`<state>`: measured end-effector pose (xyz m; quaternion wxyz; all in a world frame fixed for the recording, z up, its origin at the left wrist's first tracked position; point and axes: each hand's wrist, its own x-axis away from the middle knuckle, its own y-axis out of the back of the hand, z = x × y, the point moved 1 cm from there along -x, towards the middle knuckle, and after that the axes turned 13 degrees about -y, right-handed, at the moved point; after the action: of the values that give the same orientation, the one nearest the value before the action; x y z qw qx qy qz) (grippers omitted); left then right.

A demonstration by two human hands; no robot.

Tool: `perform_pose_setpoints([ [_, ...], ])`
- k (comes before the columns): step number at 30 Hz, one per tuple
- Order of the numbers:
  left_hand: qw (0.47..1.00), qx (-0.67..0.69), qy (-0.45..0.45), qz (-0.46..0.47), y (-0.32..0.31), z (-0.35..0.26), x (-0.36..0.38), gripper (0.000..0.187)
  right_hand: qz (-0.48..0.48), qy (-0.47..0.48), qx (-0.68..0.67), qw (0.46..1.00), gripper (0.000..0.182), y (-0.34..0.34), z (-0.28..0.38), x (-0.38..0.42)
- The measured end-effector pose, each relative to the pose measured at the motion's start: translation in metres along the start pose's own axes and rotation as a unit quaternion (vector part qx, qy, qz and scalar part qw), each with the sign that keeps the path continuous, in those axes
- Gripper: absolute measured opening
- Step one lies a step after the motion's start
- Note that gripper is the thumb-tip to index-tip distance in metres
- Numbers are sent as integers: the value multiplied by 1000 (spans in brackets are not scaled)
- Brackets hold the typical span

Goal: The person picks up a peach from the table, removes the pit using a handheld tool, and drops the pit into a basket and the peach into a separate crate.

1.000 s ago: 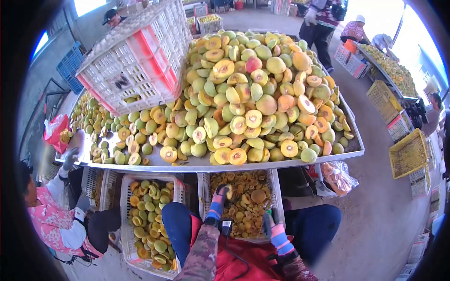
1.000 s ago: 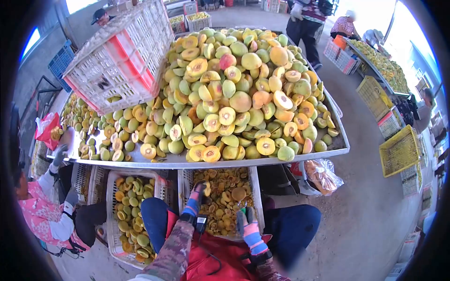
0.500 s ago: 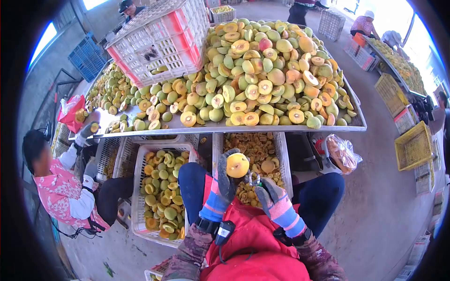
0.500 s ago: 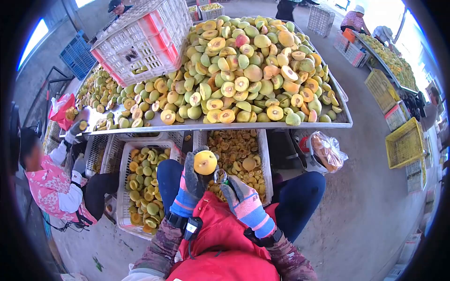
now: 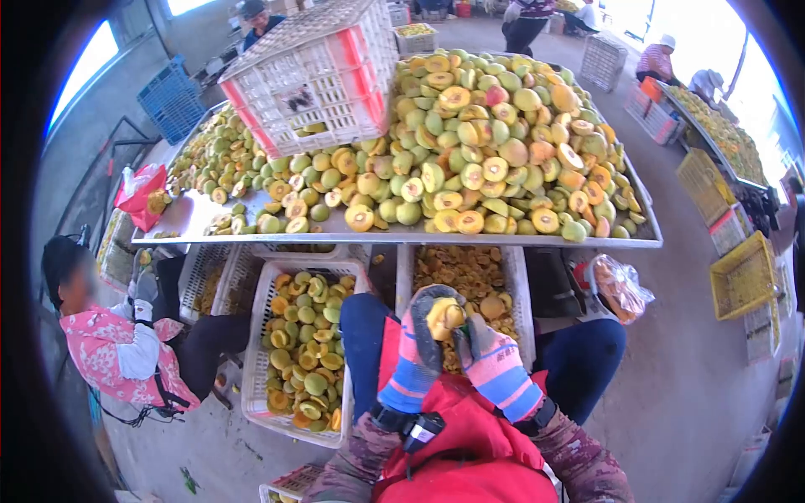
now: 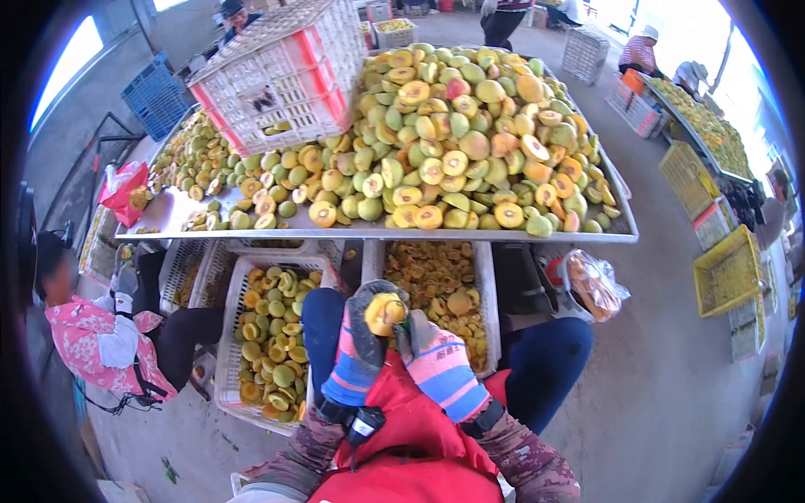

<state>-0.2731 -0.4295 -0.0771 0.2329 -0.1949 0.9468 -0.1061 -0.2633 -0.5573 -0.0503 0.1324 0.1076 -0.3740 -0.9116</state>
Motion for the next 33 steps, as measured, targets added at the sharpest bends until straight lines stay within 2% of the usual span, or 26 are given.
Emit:
perform_pose_setpoints([
  [1,986,116,82,-82,1,6,-2,17,12,1,-3,1000,17,-4,-2,-4],
  [2,945,234,159,-164,-2,7,-4,19,25,2,-2,1000,17,-7,-5,-8],
  [3,986,78,83,-123,-8,-3,-8,28,45,-9,-11,999,22,-11,-8,-12],
  [4,989,-82,18,-124,-5,9,-8,37,51,-1,-13,999,22,-16,-10,-14],
  [6,975,73,112,-176,-10,-5,-20,39,22,47,-63,997,21,-23,-15,-17],
  [8,969,122,80,-199,-19,0,-22,40,20,33,-105,994,23,-22,-18,-17],
  [9,978,124,41,-161,-20,1,-25,39,66,7,-80,995,28,-19,-19,-18],
  [10,985,68,29,-153,-26,-2,-24,37,110,-19,-57,992,34,-17,-21,-18],
  [12,983,4,87,-163,-29,4,-21,44,130,-42,-91,986,33,-16,-30,-20],
  [13,980,-65,63,-177,-23,19,-14,46,119,30,-118,985,31,-20,-37,-17],
  [14,988,29,105,-111,-22,7,-18,47,110,104,-145,978,29,-24,-43,-13],
  [15,984,79,110,-112,-21,8,-19,47,120,191,-112,968,24,-25,-49,-8],
  [17,979,128,116,-113,-21,15,-15,47,150,153,-141,967,23,-28,-52,-5],
  [19,993,28,56,-101,-22,24,-14,46,172,121,-168,963,22,-26,-53,-8],
  [20,993,29,56,-96,-26,23,-12,46,194,85,-103,972,22,-25,-54,-8],
  [22,979,-179,-58,-81,-36,21,-8,47,239,11,29,971,24,-23,-58,-8],
  [23,995,45,81,-47,-24,27,-10,45,220,116,-94,964,23,-17,-60,-6],
  [24,989,108,105,-3,-17,31,-10,46,224,108,-95,964,23,-17,-64,0],
  [26,991,-72,27,106,-7,37,-14,42,212,115,-170,955,20,-18,-69,2],
  [27,992,-73,27,102,-11,32,-14,42,207,119,-208,949,19,-18,-69,2],
  [28,996,-30,55,60,-17,27,-12,35,209,117,-208,948,19,-19,-68,1],
  [29,996,14,84,18,-24,20,-15,28,204,104,-129,965,18,-16,-65,-4],
  [30,996,16,86,18,-23,23,-16,28,197,91,-48,975,18,-14,-63,-6],
  [31,997,-7,33,64,-21,28,-18,28,142,188,-84,968,14,-27,-75,-6],
  [32,993,-32,-21,109,-20,31,-21,27,142,188,-82,968,14,-21,-68,-7],
  [33,993,0,43,114,-18,32,-19,33,324,-79,-363,870,14,-14,-57,-7],
])
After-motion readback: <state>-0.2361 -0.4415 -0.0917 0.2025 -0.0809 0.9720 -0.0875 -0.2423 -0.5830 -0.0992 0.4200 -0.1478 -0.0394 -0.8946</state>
